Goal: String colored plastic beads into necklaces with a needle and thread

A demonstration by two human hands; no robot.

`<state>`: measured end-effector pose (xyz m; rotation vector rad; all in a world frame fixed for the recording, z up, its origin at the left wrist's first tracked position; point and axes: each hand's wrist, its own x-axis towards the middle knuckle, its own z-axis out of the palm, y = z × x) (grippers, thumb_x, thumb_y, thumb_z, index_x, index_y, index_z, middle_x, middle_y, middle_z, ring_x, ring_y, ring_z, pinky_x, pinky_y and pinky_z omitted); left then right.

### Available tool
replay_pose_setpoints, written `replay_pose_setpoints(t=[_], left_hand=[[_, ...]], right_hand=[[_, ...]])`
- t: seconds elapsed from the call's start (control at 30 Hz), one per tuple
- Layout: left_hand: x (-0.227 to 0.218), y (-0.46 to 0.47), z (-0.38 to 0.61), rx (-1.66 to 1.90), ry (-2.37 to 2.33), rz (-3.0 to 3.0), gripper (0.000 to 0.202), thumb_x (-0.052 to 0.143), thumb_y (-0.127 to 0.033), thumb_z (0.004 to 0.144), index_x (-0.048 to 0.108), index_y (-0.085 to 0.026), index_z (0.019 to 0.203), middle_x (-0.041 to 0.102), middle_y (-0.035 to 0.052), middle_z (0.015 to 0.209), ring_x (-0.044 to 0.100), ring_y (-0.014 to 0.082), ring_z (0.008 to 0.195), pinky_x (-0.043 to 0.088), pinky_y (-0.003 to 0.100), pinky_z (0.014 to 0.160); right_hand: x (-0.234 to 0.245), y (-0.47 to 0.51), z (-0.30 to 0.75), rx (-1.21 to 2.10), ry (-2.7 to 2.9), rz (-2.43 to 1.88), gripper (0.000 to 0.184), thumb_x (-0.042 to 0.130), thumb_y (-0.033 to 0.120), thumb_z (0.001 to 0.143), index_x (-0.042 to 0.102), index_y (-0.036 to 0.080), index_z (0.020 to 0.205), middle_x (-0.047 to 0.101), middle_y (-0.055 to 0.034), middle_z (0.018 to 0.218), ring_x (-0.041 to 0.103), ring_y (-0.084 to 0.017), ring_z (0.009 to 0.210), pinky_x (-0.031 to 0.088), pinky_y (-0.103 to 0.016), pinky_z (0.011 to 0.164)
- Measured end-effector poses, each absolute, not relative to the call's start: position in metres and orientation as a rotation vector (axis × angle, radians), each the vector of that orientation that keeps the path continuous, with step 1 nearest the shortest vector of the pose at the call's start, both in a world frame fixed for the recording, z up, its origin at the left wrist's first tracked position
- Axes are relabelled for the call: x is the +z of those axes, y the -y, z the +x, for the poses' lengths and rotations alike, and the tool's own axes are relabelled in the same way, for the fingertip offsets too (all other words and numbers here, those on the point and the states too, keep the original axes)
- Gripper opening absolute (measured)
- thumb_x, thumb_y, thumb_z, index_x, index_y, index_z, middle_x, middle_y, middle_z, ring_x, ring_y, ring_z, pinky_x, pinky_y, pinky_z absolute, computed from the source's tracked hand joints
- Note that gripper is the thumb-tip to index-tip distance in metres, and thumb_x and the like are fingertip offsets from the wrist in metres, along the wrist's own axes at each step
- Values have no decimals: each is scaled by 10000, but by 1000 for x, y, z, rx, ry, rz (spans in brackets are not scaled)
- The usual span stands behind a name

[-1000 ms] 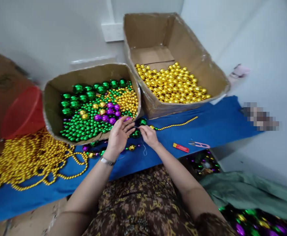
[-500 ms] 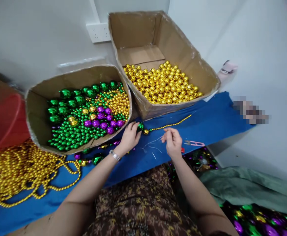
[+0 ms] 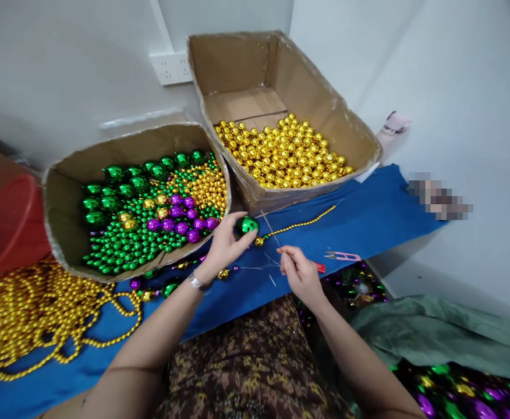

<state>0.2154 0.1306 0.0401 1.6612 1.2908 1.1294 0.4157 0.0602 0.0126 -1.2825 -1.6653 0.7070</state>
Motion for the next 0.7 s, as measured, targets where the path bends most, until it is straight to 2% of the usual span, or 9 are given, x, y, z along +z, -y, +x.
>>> replay_pose_setpoints(t=[0.13, 0.23, 0.43, 0.7], left_hand=[[71, -113, 188, 1316, -1013, 801, 284, 640, -413, 806, 593, -226, 1015, 661, 51, 1017, 659, 232, 947, 550, 405, 846], [80, -104, 173, 1328, -945, 525, 243, 664, -410, 786, 616, -193, 887, 697, 59, 963, 688, 251, 932, 555, 395, 863], [78, -94, 161, 1389, -950, 487, 225, 648, -413, 802, 632, -193, 847, 721, 60, 973, 697, 259, 948, 538, 435, 937], [75, -85, 159, 1432, -925, 473, 204, 681, -380, 789, 617, -197, 854, 722, 40, 959, 701, 237, 932, 544, 440, 923]], right_hand=[[22, -51, 408, 585, 1841, -1184, 174, 442, 252, 959, 602, 205, 1006, 715, -46, 873, 689, -147, 726, 540, -246, 677], [24, -48, 400, 532, 1924, -1102, 166, 452, 212, 951, 606, 203, 1013, 724, -46, 864, 698, -154, 728, 550, -257, 701], [25, -48, 388, 482, 1991, -1030, 175, 464, 200, 944, 612, 207, 1037, 727, -48, 866, 702, -161, 731, 559, -274, 700], [27, -48, 382, 393, 2044, -997, 190, 463, 176, 944, 614, 210, 1054, 737, -47, 893, 711, -162, 764, 565, -279, 709]])
